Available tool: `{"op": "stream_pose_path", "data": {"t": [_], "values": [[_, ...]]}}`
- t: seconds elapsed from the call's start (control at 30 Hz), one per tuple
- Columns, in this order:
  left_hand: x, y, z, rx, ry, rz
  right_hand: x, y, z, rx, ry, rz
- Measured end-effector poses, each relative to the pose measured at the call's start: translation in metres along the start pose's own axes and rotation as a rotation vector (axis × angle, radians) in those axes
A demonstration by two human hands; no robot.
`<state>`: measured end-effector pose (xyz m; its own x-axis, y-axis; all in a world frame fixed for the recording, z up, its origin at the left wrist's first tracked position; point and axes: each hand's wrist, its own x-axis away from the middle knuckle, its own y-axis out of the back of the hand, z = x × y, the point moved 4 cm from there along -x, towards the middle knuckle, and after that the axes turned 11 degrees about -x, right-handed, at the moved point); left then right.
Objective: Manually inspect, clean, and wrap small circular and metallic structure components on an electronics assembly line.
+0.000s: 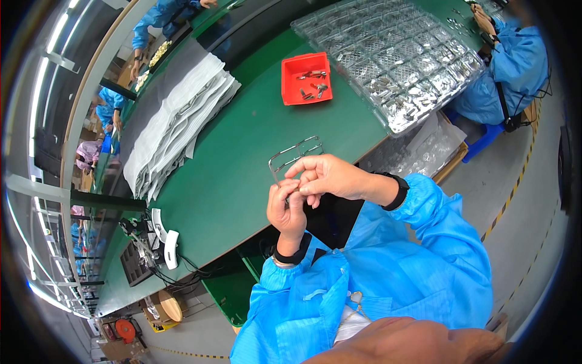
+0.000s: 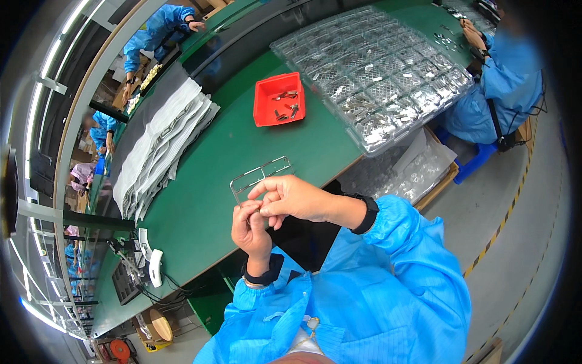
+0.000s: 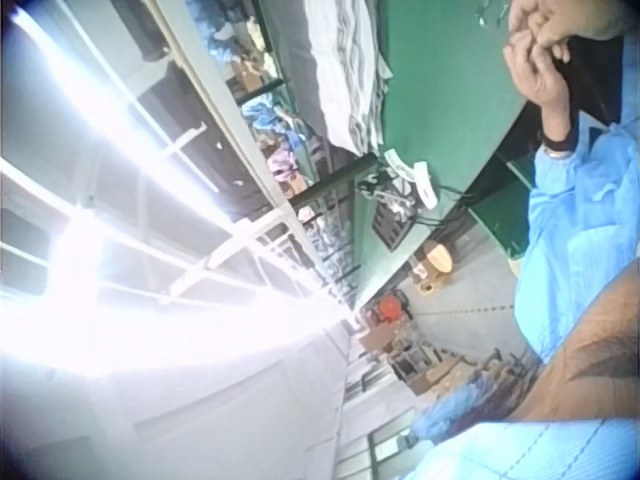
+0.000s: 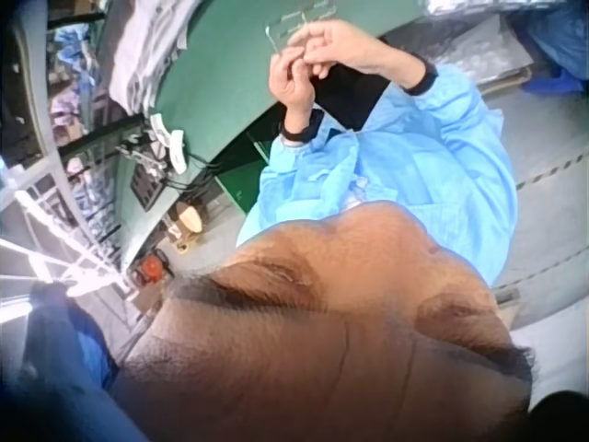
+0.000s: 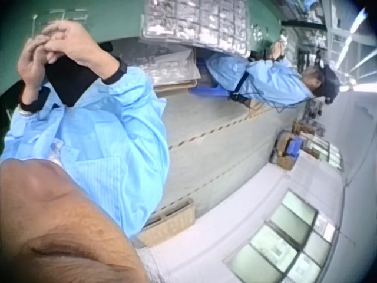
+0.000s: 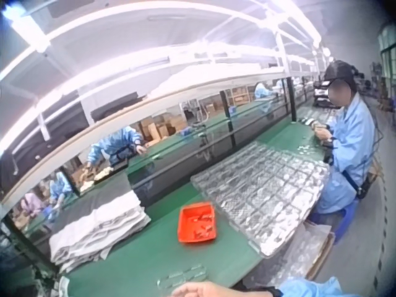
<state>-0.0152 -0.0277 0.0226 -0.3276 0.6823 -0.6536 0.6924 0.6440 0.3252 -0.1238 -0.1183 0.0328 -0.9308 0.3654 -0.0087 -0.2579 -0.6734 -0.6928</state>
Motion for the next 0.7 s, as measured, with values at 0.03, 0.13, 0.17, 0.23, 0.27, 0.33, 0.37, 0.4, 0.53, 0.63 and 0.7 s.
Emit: {"op": "stream_pose_path", "data": {"t": [0.03, 0.13, 0.17, 0.23, 0.27, 0.33, 0.37, 0.4, 0.53, 0.63, 0.7], "values": [[-0.001, 0.001, -0.001, -0.055, -0.054, -0.002, 0.001, 0.001, 0.002, -0.008, 0.002, 0.015], [-0.004, 0.006, 0.009, -0.054, 0.155, -0.085, 0.017, 0.021, 0.022, 0.037, 0.017, -0.127], [-0.003, 0.014, 0.015, -0.118, 0.200, -0.116, 0.026, 0.029, 0.042, 0.083, 0.032, -0.212], [-0.002, 0.022, 0.025, -0.166, 0.306, -0.201, 0.048, 0.065, 0.081, 0.165, 0.189, -0.348], [0.003, 0.030, 0.035, -0.202, 0.349, -0.212, 0.059, 0.084, 0.099, 0.168, 0.246, -0.395], [0.012, 0.035, 0.053, -0.278, 0.376, -0.191, 0.078, 0.108, 0.129, 0.091, 0.303, -0.418], [0.016, 0.037, 0.058, -0.298, 0.408, -0.219, 0.086, 0.118, 0.138, 0.095, 0.308, -0.477], [0.018, 0.037, 0.062, -0.319, 0.440, -0.248, 0.092, 0.129, 0.147, 0.171, 0.346, -0.509], [0.014, 0.033, 0.058, -0.376, 0.485, -0.214, 0.109, 0.181, 0.176, 0.639, 0.423, -0.781], [0.017, 0.034, 0.058, -0.396, 0.428, -0.229, 0.100, 0.200, 0.184, 0.882, 0.347, -0.846], [0.014, 0.034, 0.056, -0.388, 0.426, -0.212, 0.091, 0.206, 0.184, 1.009, 0.254, -0.859]]}}
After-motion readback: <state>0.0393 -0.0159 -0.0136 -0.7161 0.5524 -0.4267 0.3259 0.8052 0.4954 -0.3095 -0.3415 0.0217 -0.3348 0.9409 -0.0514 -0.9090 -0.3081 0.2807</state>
